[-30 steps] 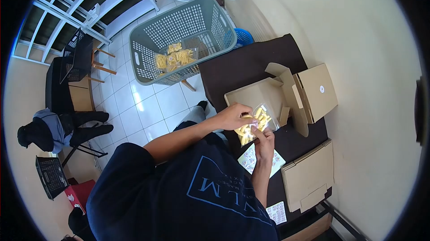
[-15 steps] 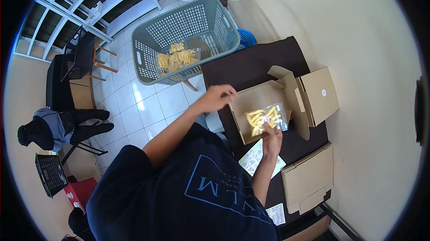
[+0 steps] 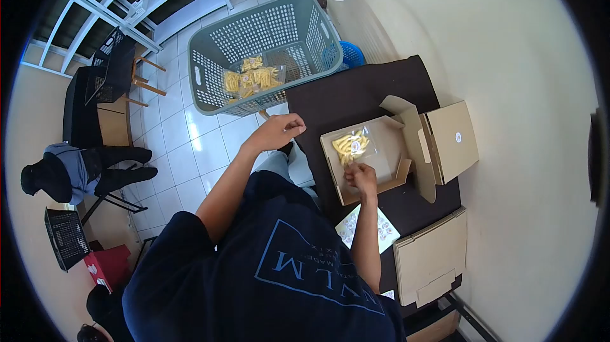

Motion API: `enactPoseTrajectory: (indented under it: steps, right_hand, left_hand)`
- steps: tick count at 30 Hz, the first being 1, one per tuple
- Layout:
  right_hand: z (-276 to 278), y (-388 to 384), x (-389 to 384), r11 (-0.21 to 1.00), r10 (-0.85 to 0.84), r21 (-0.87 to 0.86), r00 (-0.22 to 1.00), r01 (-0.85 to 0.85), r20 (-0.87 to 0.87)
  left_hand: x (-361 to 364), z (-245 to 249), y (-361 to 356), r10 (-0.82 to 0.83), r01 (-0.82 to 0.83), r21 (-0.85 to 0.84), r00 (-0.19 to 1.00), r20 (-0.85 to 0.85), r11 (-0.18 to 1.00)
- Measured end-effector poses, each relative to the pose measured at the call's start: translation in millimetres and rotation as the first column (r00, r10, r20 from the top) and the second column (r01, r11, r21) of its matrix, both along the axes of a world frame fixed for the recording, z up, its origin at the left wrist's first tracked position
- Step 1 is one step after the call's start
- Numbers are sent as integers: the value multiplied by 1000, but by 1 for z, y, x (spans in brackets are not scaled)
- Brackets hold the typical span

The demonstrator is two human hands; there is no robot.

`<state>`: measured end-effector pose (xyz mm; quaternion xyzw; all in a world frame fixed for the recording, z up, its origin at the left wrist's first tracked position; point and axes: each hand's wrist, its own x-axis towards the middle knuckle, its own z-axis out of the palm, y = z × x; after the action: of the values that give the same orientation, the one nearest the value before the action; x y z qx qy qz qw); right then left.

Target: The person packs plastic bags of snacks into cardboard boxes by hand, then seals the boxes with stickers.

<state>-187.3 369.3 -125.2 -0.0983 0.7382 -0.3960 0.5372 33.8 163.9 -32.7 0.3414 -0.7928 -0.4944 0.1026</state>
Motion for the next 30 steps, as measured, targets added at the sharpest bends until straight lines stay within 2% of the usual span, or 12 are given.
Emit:
enactPoseTrajectory:
  steps: [1, 3, 4, 7, 11, 13, 17, 21, 23, 25, 27, 30]
  right_hand:
    - [-1, 3, -6, 1000, 7, -3, 1000, -7, -2]
    - [0, 11, -14, 980, 159, -45, 905, -192, -394]
    - [1, 12, -18, 980, 159, -47, 906, -193, -391]
    - [9, 5, -27, 953, 40, -191, 721, -236, -692]
    - [1, -17, -20, 960, 93, -96, 618, -265, -781]
    - [-18, -26, -11, 959, 118, -91, 666, -270, -737]
    - [-21, -35, 13, 941, 168, -118, 744, -316, -646]
    - [-34, -29, 17, 930, 101, -225, 789, -292, -606]
    - [-23, -25, 13, 932, 14, -349, 969, -102, -247]
    - [-22, -20, 1, 946, 72, -308, 991, -105, -117]
    - [-21, -15, -6, 963, -31, -269, 999, 26, -14]
    - [-37, -10, -23, 998, -44, -51, 981, 35, -190]
  left_hand:
    - [4, 2, -1, -32, 32, -9, 999, 9, 999]
    - [13, 3, -3, -19, 19, -12, 999, 37, 1000]
    - [15, 4, -4, -12, 13, -17, 998, 63, 1000]
    - [22, 6, -7, -5, 10, -26, 984, 176, 1000]
    - [36, 2, -13, -30, 53, -111, 979, 200, 992]
    - [43, 8, -18, -65, 92, -105, 969, 239, 990]
    - [68, 25, -41, 32, -31, -9, 970, 241, 999]
    - [109, 12, -86, 215, -186, -183, 965, 152, 965]
    - [126, 5, -116, 300, -291, -87, 946, 121, 953]
    - [139, -8, -151, 382, -385, 13, 919, 98, 923]
    - [147, -33, -189, 611, -608, 179, 790, 46, 773]
    - [152, -99, -253, 705, -715, 242, 695, 142, 656]
